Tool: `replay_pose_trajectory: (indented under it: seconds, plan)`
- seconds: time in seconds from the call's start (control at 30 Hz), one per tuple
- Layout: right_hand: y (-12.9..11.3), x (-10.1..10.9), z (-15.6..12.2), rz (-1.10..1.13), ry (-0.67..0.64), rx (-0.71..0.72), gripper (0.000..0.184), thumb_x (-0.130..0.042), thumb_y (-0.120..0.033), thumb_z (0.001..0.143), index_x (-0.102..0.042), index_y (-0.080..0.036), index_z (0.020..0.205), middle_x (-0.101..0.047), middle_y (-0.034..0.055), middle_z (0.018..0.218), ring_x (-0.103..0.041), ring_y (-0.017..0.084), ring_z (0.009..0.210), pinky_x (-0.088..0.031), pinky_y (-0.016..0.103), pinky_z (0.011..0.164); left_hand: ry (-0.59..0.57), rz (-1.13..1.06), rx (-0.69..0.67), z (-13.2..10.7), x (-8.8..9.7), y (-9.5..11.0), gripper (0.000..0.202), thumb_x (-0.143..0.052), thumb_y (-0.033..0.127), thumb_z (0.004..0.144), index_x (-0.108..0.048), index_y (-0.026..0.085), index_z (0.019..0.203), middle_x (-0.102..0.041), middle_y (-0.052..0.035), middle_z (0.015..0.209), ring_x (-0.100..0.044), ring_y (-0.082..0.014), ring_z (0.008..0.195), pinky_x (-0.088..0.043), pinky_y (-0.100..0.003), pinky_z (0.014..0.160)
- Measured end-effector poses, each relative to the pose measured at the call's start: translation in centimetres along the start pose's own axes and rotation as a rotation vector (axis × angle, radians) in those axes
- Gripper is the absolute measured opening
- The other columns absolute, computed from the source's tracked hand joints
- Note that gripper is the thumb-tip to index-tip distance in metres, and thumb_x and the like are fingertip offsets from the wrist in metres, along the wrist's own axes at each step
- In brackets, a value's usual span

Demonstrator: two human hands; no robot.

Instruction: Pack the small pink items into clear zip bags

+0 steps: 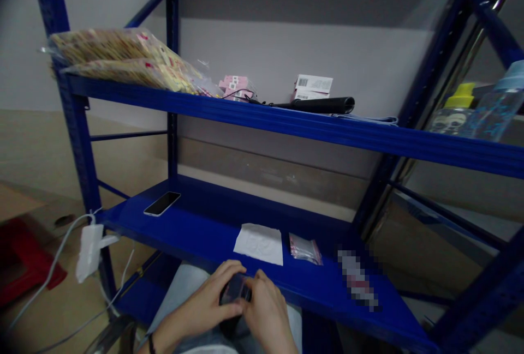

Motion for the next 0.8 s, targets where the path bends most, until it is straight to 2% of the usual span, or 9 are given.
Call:
replay_pose_trajectory:
  seconds: [0.07,0.1,0.2,0.3,0.4,0.5,0.6,0.7,0.8]
  plan:
    - [0.1,0.3,-0.1,-0.012,-0.124,-0.034,0.036,-0.068,-0.025,0.072,-0.074,-0.030,0.107,-0.068,0.0085,0.116,-0.055,0.030,0.123,-0.039,0.034,0.096,-0.089,-0.043,0.000,-0.6,-0.2,-1.1,0.081,-0.083,0.031,0.068,-0.048,0.030,0.141,-0.044,-0.0069,0.148,-0.040,-0.0297,0.133,-0.030,-0.041,0.113]
    - [0.1,0.4,-0.1,-0.012,-0.172,-0.039,0.038,-0.068,-0.027,0.072,-0.074,-0.029,0.110,-0.067,0.0080,0.117,-0.052,0.029,0.126,-0.037,0.034,0.099,-0.120,-0.053,0.003,-0.8,-0.3,-1.5,0.085,-0.085,0.033,0.066,-0.048,0.031,0.142,-0.044,-0.0064,0.149,-0.039,-0.0309,0.135,-0.028,-0.043,0.115]
    - [-0.1,0.5,0.3,0.017,-0.241,0.001,0.038,-0.069,-0.028,0.072,-0.074,-0.028,0.110,-0.067,0.0063,0.110,-0.054,0.027,0.120,-0.038,0.030,0.096,-0.144,-0.087,-0.019,-0.6,-0.5,-1.5,0.079,-0.085,0.037,0.067,-0.052,0.031,0.139,-0.051,-0.0062,0.142,-0.045,-0.0310,0.130,-0.032,-0.043,0.113]
    - [-0.6,0.8,0.5,0.079,-0.255,0.079,0.022,-0.069,-0.027,0.073,-0.077,-0.026,0.093,-0.065,0.0027,0.093,-0.060,0.021,0.097,-0.040,0.027,0.081,-0.126,-0.123,-0.053,-0.3,-0.9,-0.9,0.069,-0.084,0.038,0.068,-0.058,0.030,0.132,-0.059,-0.0045,0.131,-0.052,-0.0279,0.120,-0.039,-0.038,0.105]
    - [-0.6,1.4,0.5,0.243,-0.249,0.169,0.012,-0.067,-0.029,0.078,-0.076,-0.023,0.075,-0.061,0.0009,0.084,-0.058,0.018,0.086,-0.040,0.026,0.074,-0.047,-0.170,-0.011,-0.4,-1.3,-1.4,0.058,-0.082,0.035,0.070,-0.062,0.026,0.123,-0.063,-0.0044,0.120,-0.056,-0.0258,0.111,-0.043,-0.035,0.098]
    - [0.9,1.4,0.9,0.566,-0.089,0.150,0.026,-0.062,-0.039,0.086,-0.075,-0.021,0.072,-0.063,0.0028,0.089,-0.058,0.018,0.088,-0.043,0.027,0.078,0.066,-0.198,0.043,-0.2,-0.7,-2.4,0.048,-0.078,0.034,0.074,-0.063,0.023,0.119,-0.065,-0.0045,0.110,-0.059,-0.0237,0.103,-0.044,-0.032,0.093]
    - [4.0,-0.3,1.8,1.072,0.212,-0.108,0.031,-0.070,-0.047,0.079,-0.075,-0.020,0.094,-0.069,0.0047,0.093,-0.062,0.020,0.087,-0.048,0.030,0.078,0.109,-0.070,0.020,1.4,1.1,-1.5,0.046,-0.075,0.035,0.077,-0.062,0.023,0.120,-0.064,-0.0042,0.109,-0.059,-0.0223,0.099,-0.045,-0.031,0.088]
    - [5.4,-3.3,3.2,1.602,0.357,-0.310,0.037,-0.073,-0.045,0.074,-0.071,-0.018,0.098,-0.073,0.0058,0.093,-0.068,0.021,0.088,-0.053,0.031,0.079,0.028,0.288,-0.148,4.8,2.6,1.8,0.052,-0.078,0.043,0.073,-0.061,0.026,0.119,-0.063,-0.0042,0.110,-0.057,-0.0252,0.102,-0.043,-0.035,0.091]
    - [4.9,-5.0,4.9,1.883,0.372,-0.320,0.025,-0.068,-0.036,0.078,-0.068,-0.017,0.093,-0.075,0.0059,0.092,-0.071,0.020,0.088,-0.057,0.034,0.080,-0.159,0.700,-0.386,8.0,2.1,5.0,0.039,-0.073,0.045,0.075,-0.066,0.022,0.106,-0.065,-0.0068,0.100,-0.056,-0.0283,0.099,-0.041,-0.041,0.090]
Point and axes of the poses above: each hand's wrist, its own z-axis towards the middle knuckle, its own x-axis out of the back of the hand, y = z × x, the point moved 4 cm from there along z, towards the middle knuckle
